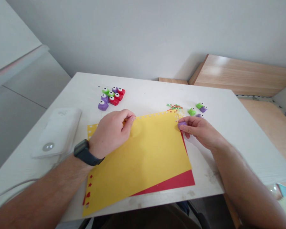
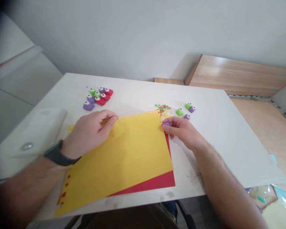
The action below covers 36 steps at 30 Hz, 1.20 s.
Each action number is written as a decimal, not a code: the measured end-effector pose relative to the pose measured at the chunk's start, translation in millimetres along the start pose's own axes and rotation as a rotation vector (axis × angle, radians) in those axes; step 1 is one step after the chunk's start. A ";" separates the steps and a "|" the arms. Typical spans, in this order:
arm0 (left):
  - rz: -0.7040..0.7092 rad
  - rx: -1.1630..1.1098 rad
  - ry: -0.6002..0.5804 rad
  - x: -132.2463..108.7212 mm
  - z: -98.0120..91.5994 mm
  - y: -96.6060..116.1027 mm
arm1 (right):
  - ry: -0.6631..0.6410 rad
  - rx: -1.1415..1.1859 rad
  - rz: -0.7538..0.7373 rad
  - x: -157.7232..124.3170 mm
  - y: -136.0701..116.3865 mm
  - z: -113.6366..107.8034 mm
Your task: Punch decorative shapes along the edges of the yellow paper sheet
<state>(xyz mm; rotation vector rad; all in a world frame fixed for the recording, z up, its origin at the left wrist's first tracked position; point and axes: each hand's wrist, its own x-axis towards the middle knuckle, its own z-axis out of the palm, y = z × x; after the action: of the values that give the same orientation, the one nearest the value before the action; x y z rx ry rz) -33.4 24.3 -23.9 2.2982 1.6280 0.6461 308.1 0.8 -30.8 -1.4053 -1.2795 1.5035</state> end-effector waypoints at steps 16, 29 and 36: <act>0.013 -0.021 0.004 0.1 -0.9 2.5 | 0.037 -0.007 0.039 1.1 0.2 2.4; 0.025 -0.038 0.016 -2.4 -3.4 4.6 | 0.034 -0.017 0.059 -0.4 -0.1 4.9; 0.037 -0.050 0.010 -2.4 -3.5 5.6 | 0.041 -0.062 0.048 0.2 -3.0 7.4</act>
<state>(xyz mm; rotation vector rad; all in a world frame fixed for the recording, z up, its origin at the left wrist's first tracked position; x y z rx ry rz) -31.2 19.9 -18.9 2.2981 1.5593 0.6999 300.4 0.4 -28.6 -1.5090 -1.2849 1.4703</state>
